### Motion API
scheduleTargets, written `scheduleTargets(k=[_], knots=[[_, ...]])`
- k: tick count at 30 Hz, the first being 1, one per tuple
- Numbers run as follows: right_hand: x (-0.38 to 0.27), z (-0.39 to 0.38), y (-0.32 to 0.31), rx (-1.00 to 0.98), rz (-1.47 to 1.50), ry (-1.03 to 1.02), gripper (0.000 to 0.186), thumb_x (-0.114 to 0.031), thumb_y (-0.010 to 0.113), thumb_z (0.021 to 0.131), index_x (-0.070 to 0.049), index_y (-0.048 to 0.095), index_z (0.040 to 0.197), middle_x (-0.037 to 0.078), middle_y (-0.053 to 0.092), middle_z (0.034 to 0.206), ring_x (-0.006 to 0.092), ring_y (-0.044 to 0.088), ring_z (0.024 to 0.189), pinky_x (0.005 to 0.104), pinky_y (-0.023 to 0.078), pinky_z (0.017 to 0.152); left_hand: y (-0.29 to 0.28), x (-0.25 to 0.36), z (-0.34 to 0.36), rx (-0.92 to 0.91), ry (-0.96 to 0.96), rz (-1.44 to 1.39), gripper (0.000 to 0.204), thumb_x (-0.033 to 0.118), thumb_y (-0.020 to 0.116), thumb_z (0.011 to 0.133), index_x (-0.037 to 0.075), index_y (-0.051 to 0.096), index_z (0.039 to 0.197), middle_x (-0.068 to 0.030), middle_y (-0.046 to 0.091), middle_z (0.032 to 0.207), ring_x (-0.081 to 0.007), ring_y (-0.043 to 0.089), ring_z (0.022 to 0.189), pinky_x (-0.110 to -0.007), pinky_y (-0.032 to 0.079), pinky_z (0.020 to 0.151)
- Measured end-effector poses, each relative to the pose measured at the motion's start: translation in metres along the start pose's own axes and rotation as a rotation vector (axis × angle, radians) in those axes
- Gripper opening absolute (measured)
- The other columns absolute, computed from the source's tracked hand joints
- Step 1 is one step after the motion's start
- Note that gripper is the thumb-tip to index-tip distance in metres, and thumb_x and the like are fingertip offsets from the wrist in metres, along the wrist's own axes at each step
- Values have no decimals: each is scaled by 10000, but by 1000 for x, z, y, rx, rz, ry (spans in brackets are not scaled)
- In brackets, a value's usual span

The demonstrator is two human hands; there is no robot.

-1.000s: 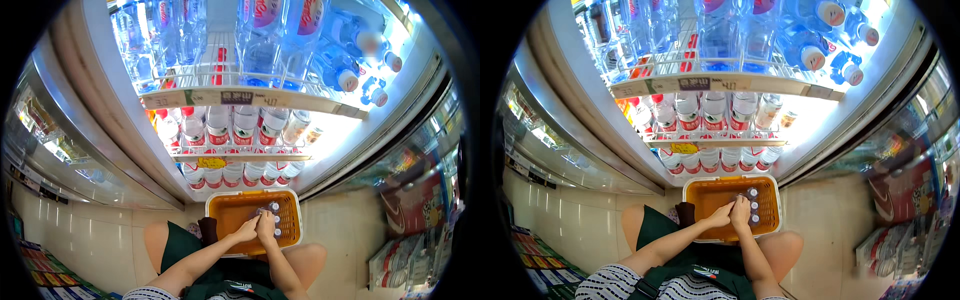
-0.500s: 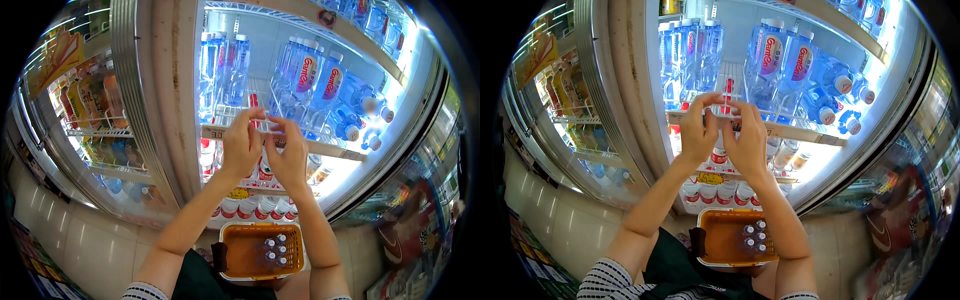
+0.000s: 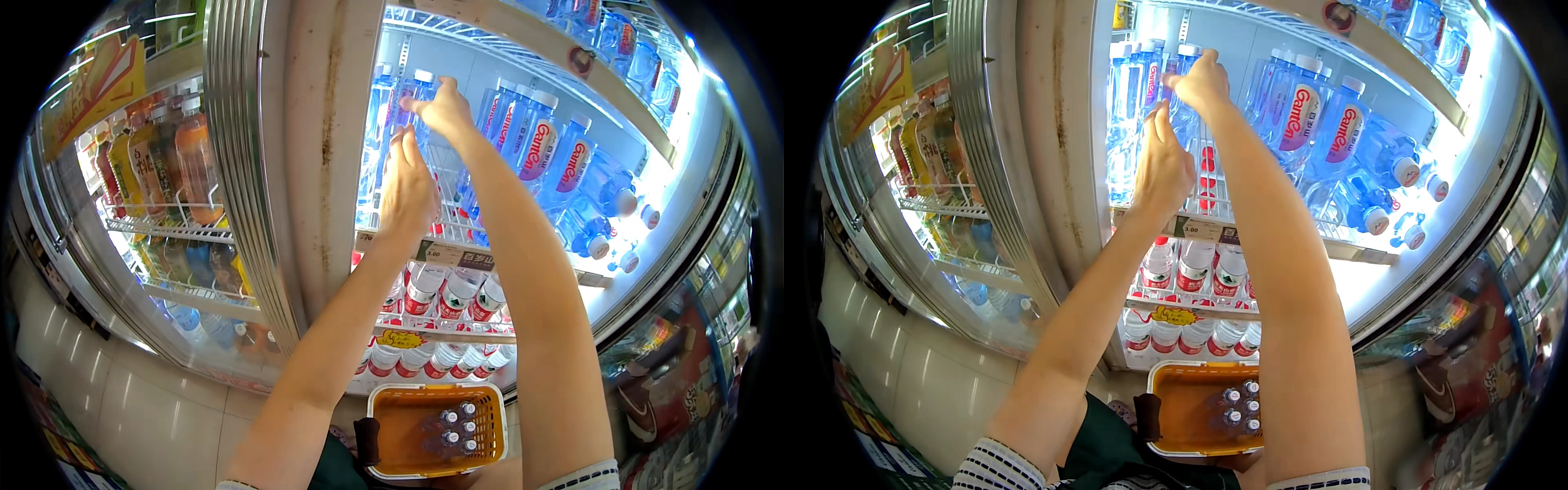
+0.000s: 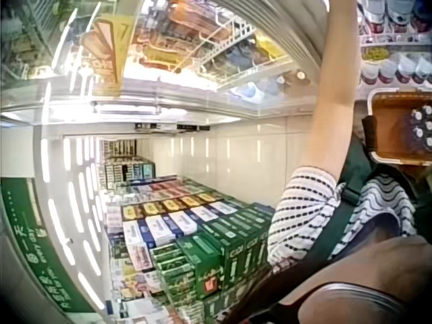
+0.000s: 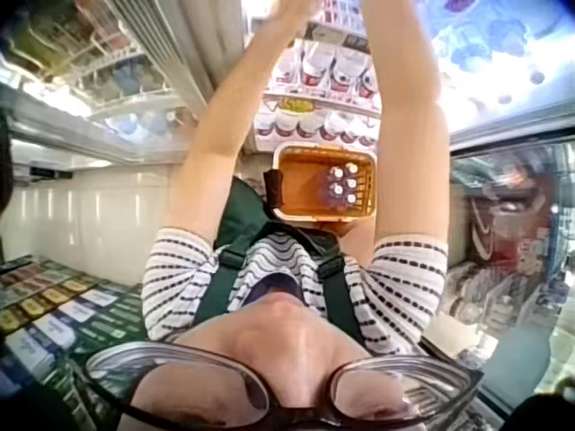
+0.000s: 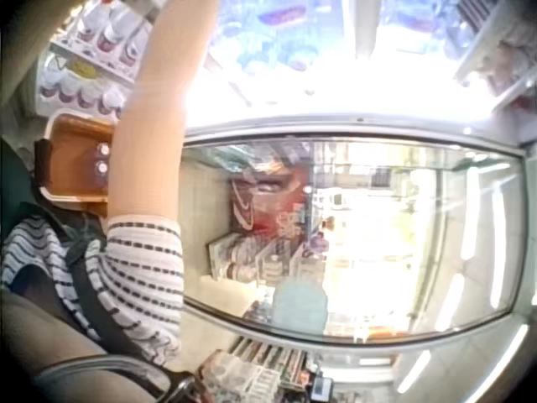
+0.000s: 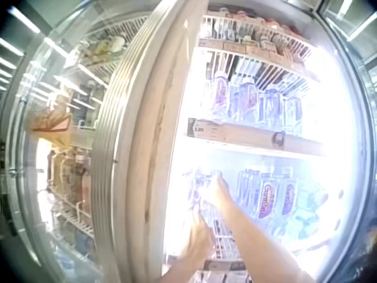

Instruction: The person sits on the floor in front of an open refrigerator and transfers bottled beverages from the shelves into a yellow basket. They handle multiple bottles one at a time, placing them into the basket, and later wipe the interior shelf with a dark cloth.

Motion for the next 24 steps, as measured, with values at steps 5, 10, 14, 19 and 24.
scheduleTargets(k=[5,10,14,19,24], knots=[[18,19,4,-78,44,183,763,-413,850,621,59,540,1134,190,661,1042,295,657,964,366,576,734,7,-1,1,19,-35,-31,699,-74,501,778,-88,181,1398,-297,289,1378,-445,390,1256,-436,411,1007],[7,-4,-14,-185,94,88,579,-316,821,629,57,639,1032,182,658,1033,263,676,832,328,571,625,4,-2,-1,68,-3,-25,743,62,618,849,-114,143,1393,-349,288,1358,-474,439,1211,-439,453,972],[-2,-38,-29,-254,148,61,542,-159,812,618,15,593,1083,124,635,1011,252,622,951,353,559,688,3,0,0,71,21,-38,738,107,644,855,-136,182,1376,-353,338,1322,-472,455,1196,-435,453,966],[-24,-88,-68,-52,21,-216,601,-210,829,549,16,613,1063,166,645,997,285,630,926,363,503,799,-6,6,-1,18,107,-210,810,61,695,813,-85,161,1404,-319,385,1289,-439,461,1186,-440,411,991],[-51,-164,-146,293,-38,-514,636,-193,829,569,5,589,1124,148,632,1056,264,629,950,367,498,826,-41,67,-9,222,464,-337,823,44,732,743,21,256,1413,-218,400,1313,-405,427,1199,-465,376,1009]])
Point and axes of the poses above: each hand's wrist, its own z-axis towards the middle knuckle, its own y-axis out of the palm, x = y × z, the point moved 5 cm from there along z, towards the middle knuckle
